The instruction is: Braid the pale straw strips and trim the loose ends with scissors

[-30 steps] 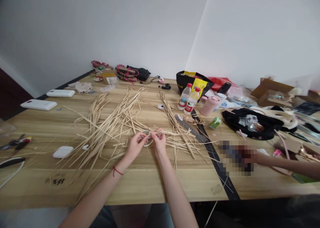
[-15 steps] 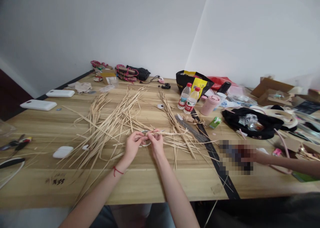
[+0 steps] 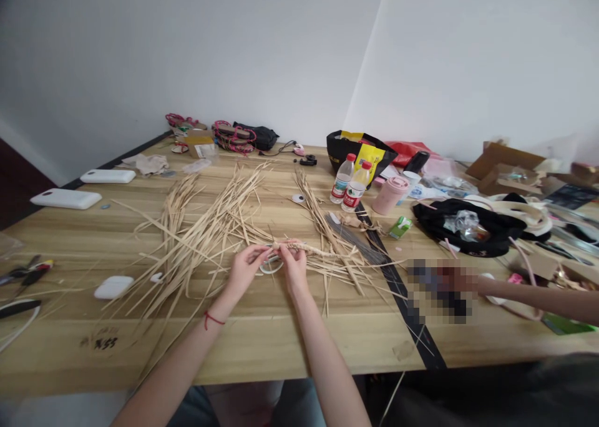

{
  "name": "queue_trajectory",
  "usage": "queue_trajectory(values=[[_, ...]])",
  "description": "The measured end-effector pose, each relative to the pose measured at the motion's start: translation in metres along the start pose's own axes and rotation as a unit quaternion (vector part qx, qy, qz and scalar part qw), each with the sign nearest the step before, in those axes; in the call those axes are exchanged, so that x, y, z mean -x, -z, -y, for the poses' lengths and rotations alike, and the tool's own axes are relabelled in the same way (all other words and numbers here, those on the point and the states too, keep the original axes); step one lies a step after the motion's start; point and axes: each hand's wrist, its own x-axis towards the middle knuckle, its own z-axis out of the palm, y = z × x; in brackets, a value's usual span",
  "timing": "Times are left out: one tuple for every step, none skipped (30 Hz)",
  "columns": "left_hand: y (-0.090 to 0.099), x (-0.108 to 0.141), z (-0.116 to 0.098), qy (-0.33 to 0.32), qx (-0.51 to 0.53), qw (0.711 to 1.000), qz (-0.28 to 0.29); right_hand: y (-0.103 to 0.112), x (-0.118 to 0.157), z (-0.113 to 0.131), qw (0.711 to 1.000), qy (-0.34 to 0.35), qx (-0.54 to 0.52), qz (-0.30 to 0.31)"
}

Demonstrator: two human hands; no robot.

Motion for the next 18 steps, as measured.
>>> queue_trajectory(values=[[0.001, -0.001, 0.0, -0.004, -0.005, 1.0, 0.0, 0.0, -0.001, 0.001, 1.0, 0.001, 0.001, -0.008], [0.002, -0.001, -0.001, -0.006, -0.008, 1.0, -0.004, 0.001, -0.001, 0.001, 1.0, 0.002, 0.001, -0.012], [0.002, -0.001, -0.001, -0.004, -0.009, 1.0, -0.01, 0.001, -0.001, 0.001, 1.0, 0.004, -0.001, -0.014], [0.003, -0.002, -0.001, 0.001, -0.008, 1.0, -0.016, 0.0, -0.001, 0.001, 1.0, 0.006, -0.003, -0.015], [0.003, -0.002, -0.001, 0.009, -0.006, 1.0, -0.021, 0.0, -0.001, 0.001, 1.0, 0.009, -0.005, -0.014], [0.003, -0.001, -0.001, 0.018, -0.003, 1.0, -0.023, 0.0, -0.001, 0.001, 1.0, 0.011, -0.006, -0.014], [0.002, -0.001, 0.0, 0.028, 0.001, 0.999, -0.025, 0.0, -0.001, 0.0, 1.0, 0.012, -0.006, -0.013], [0.002, -0.001, 0.0, 0.036, 0.006, 0.999, -0.027, 0.001, -0.001, -0.001, 1.0, 0.012, -0.005, -0.013], [0.002, -0.001, 0.001, 0.043, 0.012, 0.999, -0.028, 0.001, -0.001, -0.002, 1.0, 0.011, -0.002, -0.012], [0.001, -0.001, 0.002, 0.049, 0.02, 0.998, -0.028, 0.001, -0.001, -0.002, 1.0, 0.01, 0.002, -0.011], [0.001, -0.001, 0.003, 0.053, 0.027, 0.998, -0.027, 0.001, 0.0, -0.003, 1.0, 0.007, 0.005, -0.01], [0.0, -0.002, 0.005, 0.056, 0.035, 0.997, -0.026, 0.002, 0.0, -0.003, 1.0, 0.006, 0.007, -0.008], [0.0, -0.002, 0.006, 0.058, 0.04, 0.997, -0.025, 0.002, 0.0, -0.004, 1.0, 0.004, 0.008, -0.006], [0.0, -0.002, 0.008, 0.059, 0.044, 0.997, -0.025, 0.002, 0.0, -0.003, 1.0, 0.003, 0.008, -0.004], [0.0, -0.002, 0.009, 0.059, 0.045, 0.997, -0.025, 0.002, 0.0, -0.003, 1.0, 0.002, 0.01, -0.002], [0.0, -0.002, 0.011, 0.057, 0.043, 0.997, -0.024, 0.002, 0.0, -0.003, 1.0, 0.002, 0.011, -0.002], [0.0, -0.002, 0.012, 0.054, 0.039, 0.997, -0.023, 0.002, 0.0, -0.002, 1.0, 0.002, 0.014, -0.002], [0.0, -0.002, 0.013, 0.05, 0.034, 0.998, -0.021, 0.003, 0.0, -0.002, 1.0, 0.002, 0.016, -0.003]])
